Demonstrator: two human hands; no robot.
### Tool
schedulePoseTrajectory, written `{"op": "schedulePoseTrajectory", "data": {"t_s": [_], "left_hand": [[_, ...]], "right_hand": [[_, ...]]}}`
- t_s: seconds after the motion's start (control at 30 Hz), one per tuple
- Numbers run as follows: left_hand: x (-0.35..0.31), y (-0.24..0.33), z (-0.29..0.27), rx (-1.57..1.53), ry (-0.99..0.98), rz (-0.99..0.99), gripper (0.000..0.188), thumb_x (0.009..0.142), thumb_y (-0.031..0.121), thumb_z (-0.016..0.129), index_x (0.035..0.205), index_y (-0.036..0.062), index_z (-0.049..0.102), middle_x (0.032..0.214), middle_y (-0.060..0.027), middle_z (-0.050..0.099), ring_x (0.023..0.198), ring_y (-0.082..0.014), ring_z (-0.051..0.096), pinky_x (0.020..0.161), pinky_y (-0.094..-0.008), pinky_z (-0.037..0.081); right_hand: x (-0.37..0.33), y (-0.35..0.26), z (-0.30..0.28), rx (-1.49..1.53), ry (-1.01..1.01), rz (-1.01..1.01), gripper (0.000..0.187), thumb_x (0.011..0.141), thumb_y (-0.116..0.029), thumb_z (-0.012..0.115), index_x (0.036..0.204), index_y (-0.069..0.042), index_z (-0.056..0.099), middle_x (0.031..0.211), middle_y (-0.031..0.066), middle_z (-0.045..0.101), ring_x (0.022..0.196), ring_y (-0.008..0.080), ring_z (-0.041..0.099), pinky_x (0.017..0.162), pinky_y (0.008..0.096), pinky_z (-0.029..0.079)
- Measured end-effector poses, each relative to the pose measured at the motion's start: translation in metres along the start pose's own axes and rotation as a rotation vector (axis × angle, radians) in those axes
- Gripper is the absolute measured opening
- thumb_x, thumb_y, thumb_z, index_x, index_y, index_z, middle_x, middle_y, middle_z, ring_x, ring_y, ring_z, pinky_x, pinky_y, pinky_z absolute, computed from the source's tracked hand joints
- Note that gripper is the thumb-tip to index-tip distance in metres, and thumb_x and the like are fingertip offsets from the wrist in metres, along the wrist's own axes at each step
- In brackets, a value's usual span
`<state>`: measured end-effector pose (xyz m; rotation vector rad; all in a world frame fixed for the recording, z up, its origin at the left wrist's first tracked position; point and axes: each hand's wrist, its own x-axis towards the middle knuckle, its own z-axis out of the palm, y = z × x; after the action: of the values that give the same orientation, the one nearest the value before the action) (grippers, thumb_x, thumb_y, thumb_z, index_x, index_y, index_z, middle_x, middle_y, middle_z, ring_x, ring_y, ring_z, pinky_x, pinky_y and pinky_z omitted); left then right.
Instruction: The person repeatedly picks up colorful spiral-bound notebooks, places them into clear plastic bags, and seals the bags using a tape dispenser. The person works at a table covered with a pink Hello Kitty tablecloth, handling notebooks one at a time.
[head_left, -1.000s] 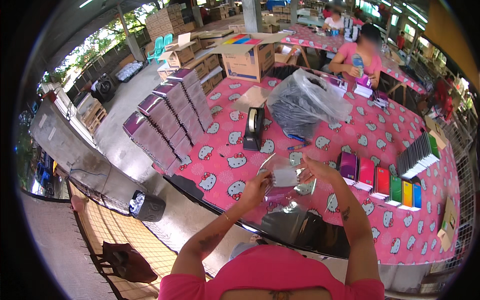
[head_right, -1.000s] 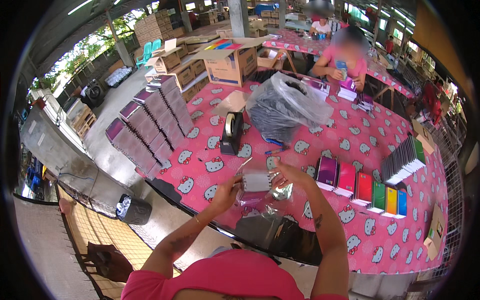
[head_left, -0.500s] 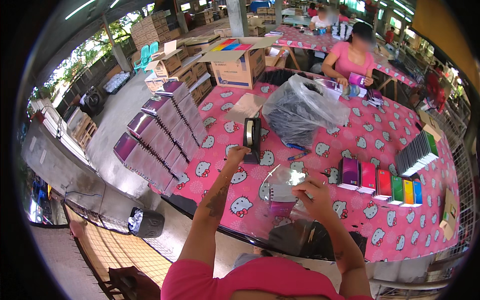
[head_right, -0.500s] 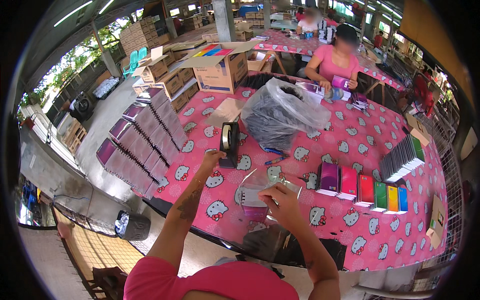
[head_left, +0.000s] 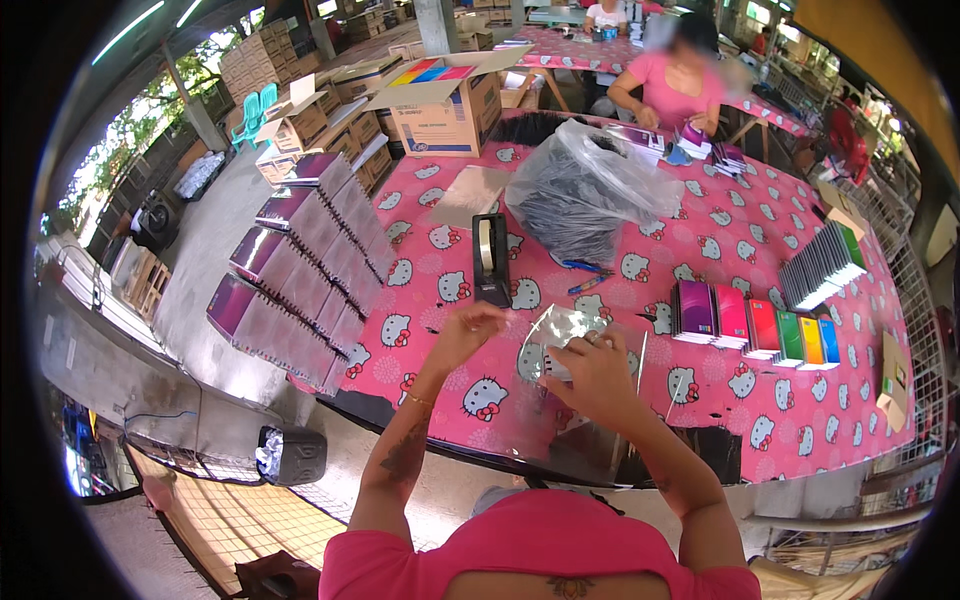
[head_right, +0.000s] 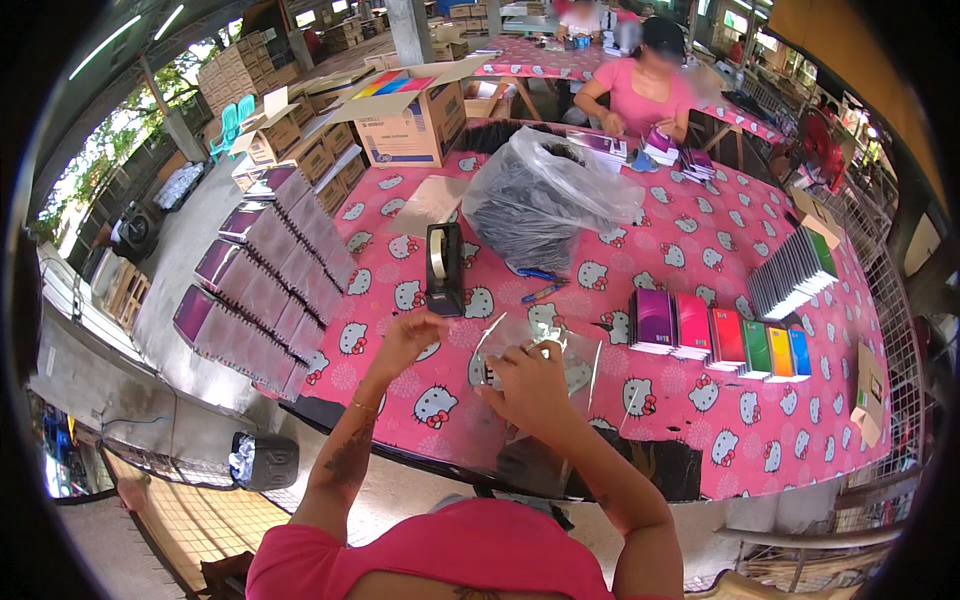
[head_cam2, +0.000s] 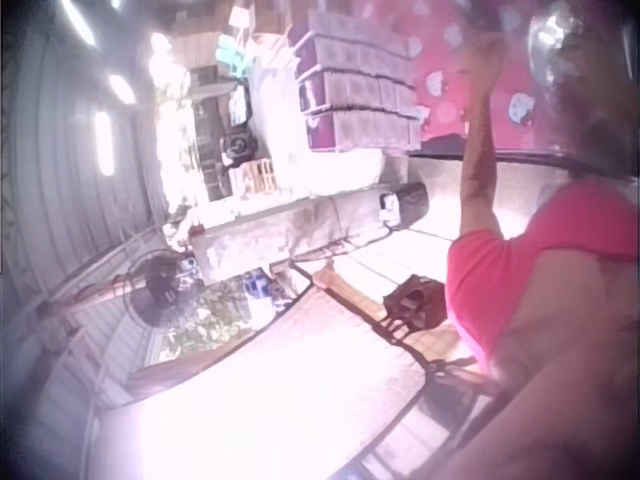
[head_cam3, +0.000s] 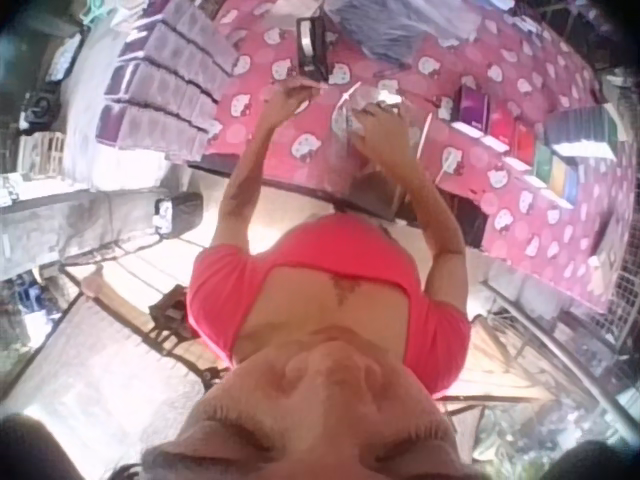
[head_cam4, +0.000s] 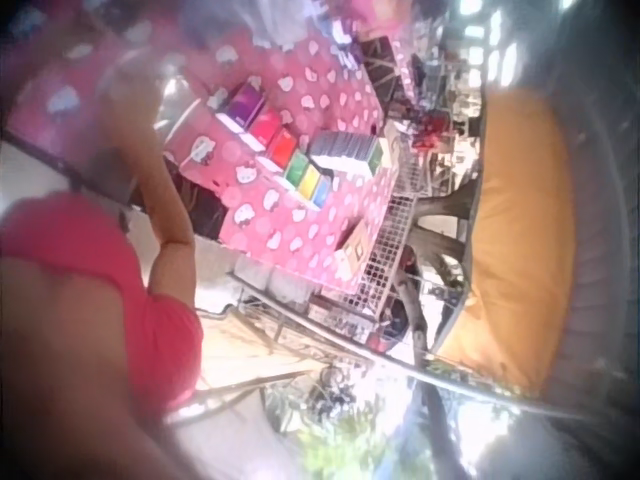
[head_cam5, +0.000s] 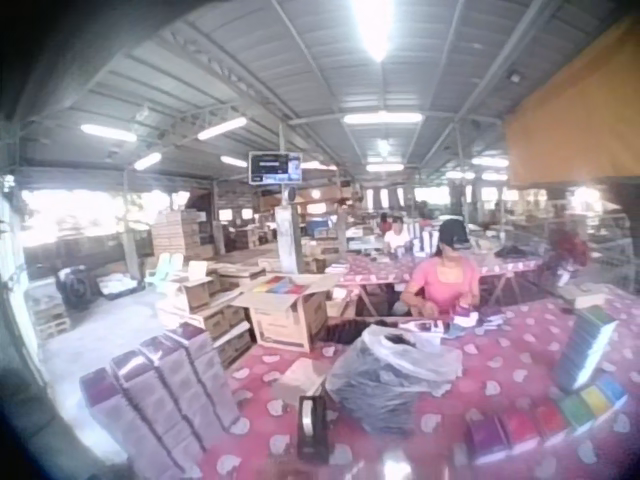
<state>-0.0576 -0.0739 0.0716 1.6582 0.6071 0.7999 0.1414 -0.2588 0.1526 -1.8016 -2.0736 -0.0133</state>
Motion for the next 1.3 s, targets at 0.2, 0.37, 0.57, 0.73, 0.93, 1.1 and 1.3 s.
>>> {"op": "schedulePoseTrajectory", "data": {"t_s": [0.2, 0.37, 0.57, 0.73, 0.93, 1.1, 1.3], "left_hand": [[-0.003, 0.047, 0.041, 0.144, -0.309, 0.087, 0.019, 0.086, 0.005, 0.072, 0.105, 0.0087, 0.072, 0.102, -0.0046, 0.063, 0.107, -0.0161, 0.057, 0.093, -0.0311, 0.046], [0.005, 0.051, 0.036, 0.266, -0.366, 0.289, 0.019, 0.082, 0.005, 0.075, 0.098, 0.0146, 0.075, 0.119, -0.0047, 0.054, 0.124, -0.0221, 0.045, 0.099, -0.0357, 0.041], [0.024, 0.048, 0.069, 0.481, -0.333, 0.546, 0.018, 0.075, 0.006, 0.078, 0.091, 0.0138, 0.074, 0.137, -0.0073, 0.049, 0.128, -0.0319, 0.042, 0.106, -0.0447, 0.035], [0.026, 0.038, 0.097, 0.651, -0.273, 0.686, 0.031, 0.072, 0.01, 0.08, 0.1, 0.0155, 0.07, 0.148, -0.0138, 0.038, 0.133, -0.0393, 0.036, 0.108, -0.0497, 0.032], [0.02, 0.007, 0.117, 0.386, -0.084, 0.252, 0.074, 0.077, 0.024, 0.08, 0.141, 0.0148, 0.046, 0.152, -0.0222, 0.026, 0.133, -0.0385, 0.038, 0.104, -0.0519, 0.038], [0.012, -0.023, 0.075, -0.184, -0.342, -0.3, 0.066, 0.09, 0.024, 0.071, 0.145, 0.0033, 0.041, 0.141, -0.0124, 0.049, 0.126, -0.0186, 0.049, 0.102, -0.0323, 0.043], [-0.007, 0.006, 0.082, 0.219, -0.407, -0.135, 0.064, 0.09, 0.028, 0.071, 0.144, 0.004, 0.046, 0.136, -0.0136, 0.056, 0.125, -0.0175, 0.052, 0.095, -0.033, 0.048]], "right_hand": [[0.009, 0.0, 0.007, 0.093, -0.023, 0.003, 0.038, 0.079, -0.038, 0.071, 0.11, -0.016, 0.071, 0.094, 0.0042, 0.068, 0.094, 0.0223, 0.064, 0.095, 0.047, 0.036], [-0.004, 0.014, -0.016, 0.101, 0.072, 0.046, 0.047, 0.075, -0.044, 0.075, 0.112, -0.015, 0.068, 0.113, 0.0071, 0.061, 0.107, 0.026, 0.057, 0.092, 0.0468, 0.038], [-0.053, 0.091, 0.041, 0.44, 0.059, 0.065, 0.058, 0.07, -0.038, 0.083, 0.119, -0.015, 0.063, 0.13, 0.0096, 0.052, 0.121, 0.0322, 0.048, 0.101, 0.0486, 0.036], [-0.051, 0.079, 0.048, 0.447, 0.039, -0.152, 0.048, 0.074, -0.027, 0.081, 0.119, -0.02, 0.067, 0.149, 0.0141, 0.038, 0.137, 0.0338, 0.039, 0.113, 0.0491, 0.031], [-0.059, 0.085, 0.072, 0.83, 0.084, -0.064, 0.047, 0.084, -0.026, 0.076, 0.129, -0.02, 0.063, 0.157, 0.0126, 0.025, 0.136, 0.0309, 0.04, 0.11, 0.0457, 0.034], [-0.032, 0.098, 0.091, 1.346, 0.106, 0.333, 0.048, 0.096, -0.023, 0.064, 0.14, -0.011, 0.05, 0.145, 0.0118, 0.041, 0.13, 0.0237, 0.045, 0.106, 0.0361, 0.038], [-0.029, 0.107, 0.092, 1.339, -0.087, 0.248, 0.045, 0.094, -0.026, 0.067, 0.133, -0.006, 0.056, 0.122, 0.0081, 0.062, 0.116, 0.0189, 0.055, 0.102, 0.0336, 0.041]]}}
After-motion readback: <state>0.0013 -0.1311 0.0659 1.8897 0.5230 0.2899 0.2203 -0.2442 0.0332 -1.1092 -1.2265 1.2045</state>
